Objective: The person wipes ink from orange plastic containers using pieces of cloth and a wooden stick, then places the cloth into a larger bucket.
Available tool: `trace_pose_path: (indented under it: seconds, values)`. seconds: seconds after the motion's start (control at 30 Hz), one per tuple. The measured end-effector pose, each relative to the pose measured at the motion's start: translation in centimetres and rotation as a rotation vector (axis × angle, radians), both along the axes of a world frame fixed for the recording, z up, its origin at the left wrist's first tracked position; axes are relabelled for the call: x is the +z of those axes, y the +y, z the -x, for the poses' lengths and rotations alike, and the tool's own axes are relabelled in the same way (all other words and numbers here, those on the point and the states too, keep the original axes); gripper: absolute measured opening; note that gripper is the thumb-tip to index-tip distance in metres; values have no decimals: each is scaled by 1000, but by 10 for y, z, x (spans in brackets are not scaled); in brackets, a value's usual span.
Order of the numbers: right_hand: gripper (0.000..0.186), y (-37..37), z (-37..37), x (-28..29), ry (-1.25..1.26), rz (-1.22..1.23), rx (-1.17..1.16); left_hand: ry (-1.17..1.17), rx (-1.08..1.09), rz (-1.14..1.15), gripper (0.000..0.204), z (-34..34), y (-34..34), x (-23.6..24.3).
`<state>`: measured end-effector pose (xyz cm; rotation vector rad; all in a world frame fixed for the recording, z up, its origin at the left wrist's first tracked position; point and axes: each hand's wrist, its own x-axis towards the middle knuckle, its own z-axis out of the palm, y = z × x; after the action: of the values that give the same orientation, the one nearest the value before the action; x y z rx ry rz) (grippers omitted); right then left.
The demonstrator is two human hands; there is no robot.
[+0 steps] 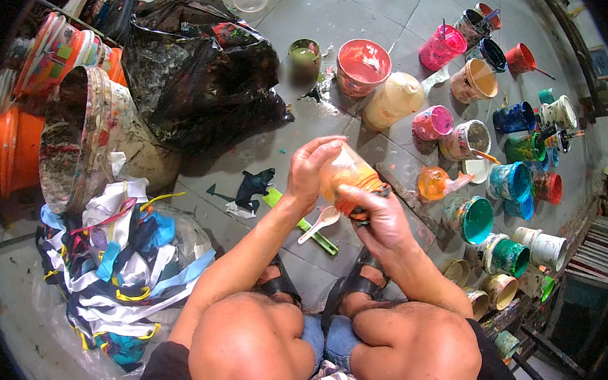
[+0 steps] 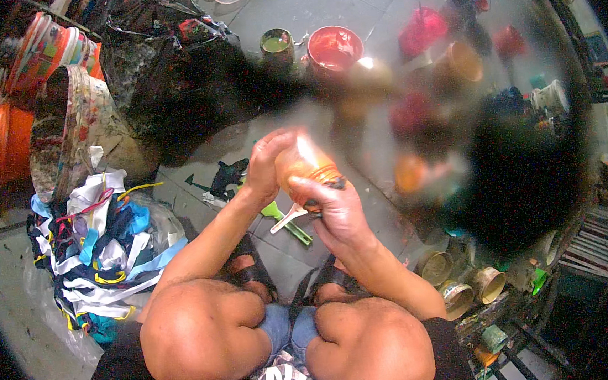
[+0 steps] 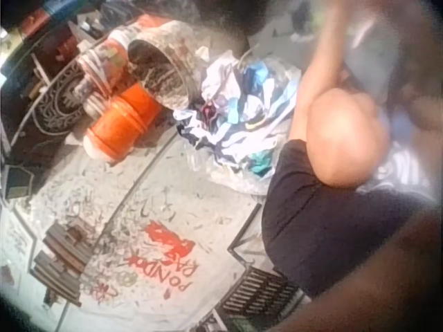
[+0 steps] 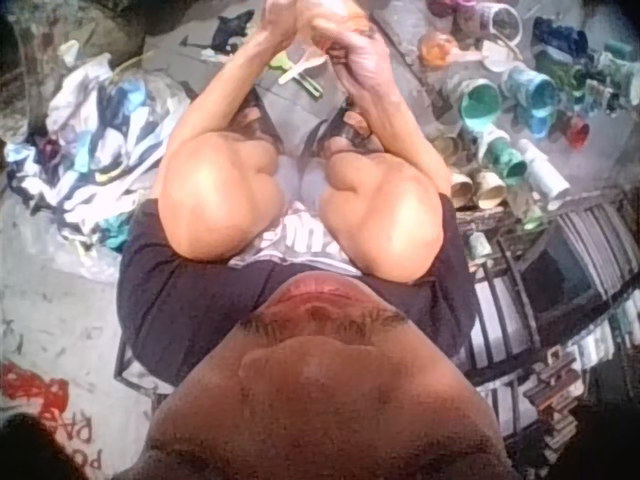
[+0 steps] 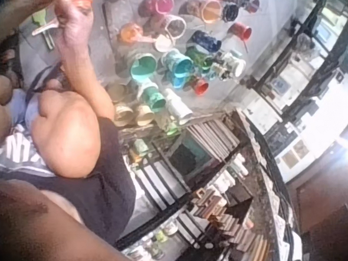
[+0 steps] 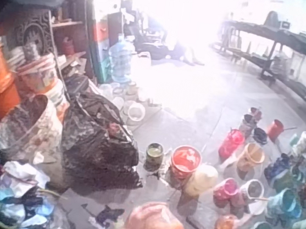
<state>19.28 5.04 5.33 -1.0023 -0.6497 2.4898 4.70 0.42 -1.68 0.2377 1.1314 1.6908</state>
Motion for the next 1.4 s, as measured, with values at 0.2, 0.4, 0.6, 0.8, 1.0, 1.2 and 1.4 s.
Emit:
trace_pose_path:
  seconds: [0.2, 0.4, 0.6, 0.8, 1.0, 1.2, 1.4]
  values:
    - [40, 14, -5, -16, -44, -246, -22, -116, -132, -182, 45, 12, 4, -2]
    - [43, -1, -7, -29, -380, -1581, 377, 8, -358, 277, 62, 19, 3, 42]
    - [57, -16, -1, -36, -420, -1354, 318, -15, -128, 259, 36, 1, 8, 13]
    - [56, -12, 3, -3, -319, -628, 238, -165, -17, 200, 39, -8, 8, 1]
    - [42, 7, -4, 0, 105, 87, -64, -301, 8, -102, 46, -13, 14, -6]
    - [29, 21, -12, -16, 175, 57, -70, -420, -254, -52, 53, 12, 6, -16]
    - [33, 14, -22, -14, -229, -590, 419, -164, -351, 116, 52, 20, -1, 3]
